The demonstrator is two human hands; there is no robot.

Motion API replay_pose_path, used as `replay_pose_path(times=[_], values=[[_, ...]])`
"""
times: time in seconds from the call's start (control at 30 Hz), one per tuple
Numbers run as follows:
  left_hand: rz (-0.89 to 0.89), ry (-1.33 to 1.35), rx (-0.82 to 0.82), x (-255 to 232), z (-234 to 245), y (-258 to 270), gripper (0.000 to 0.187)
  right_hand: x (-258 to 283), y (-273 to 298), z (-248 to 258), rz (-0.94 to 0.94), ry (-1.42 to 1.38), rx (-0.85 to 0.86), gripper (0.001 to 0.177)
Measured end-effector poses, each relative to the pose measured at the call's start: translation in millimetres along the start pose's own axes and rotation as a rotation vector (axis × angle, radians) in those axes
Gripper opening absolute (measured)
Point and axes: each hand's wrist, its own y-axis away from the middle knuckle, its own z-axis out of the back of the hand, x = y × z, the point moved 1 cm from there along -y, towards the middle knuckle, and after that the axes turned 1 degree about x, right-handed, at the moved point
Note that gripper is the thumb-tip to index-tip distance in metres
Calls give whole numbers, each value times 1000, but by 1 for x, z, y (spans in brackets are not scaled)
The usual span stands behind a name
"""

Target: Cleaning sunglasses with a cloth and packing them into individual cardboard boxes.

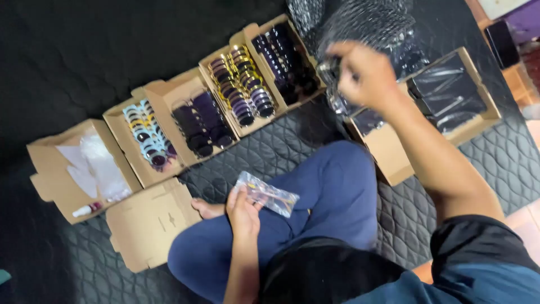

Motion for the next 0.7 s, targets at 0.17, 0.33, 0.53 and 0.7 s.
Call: replay_pose_path(times=[0.17,0.33,0.53,0.7], values=[[24,-9,-153,-4,-9,17,12,76,97,-8,291,53,361,12],[34,64,-83,2,0,38,12,130,171,-5,269,-50,555,6],[142,137,-19,35,5,54,11,152,222,2,219,-41,535,5],[265,191,40,65,-7,55,9,160,250,13,76,-210,526,24]])
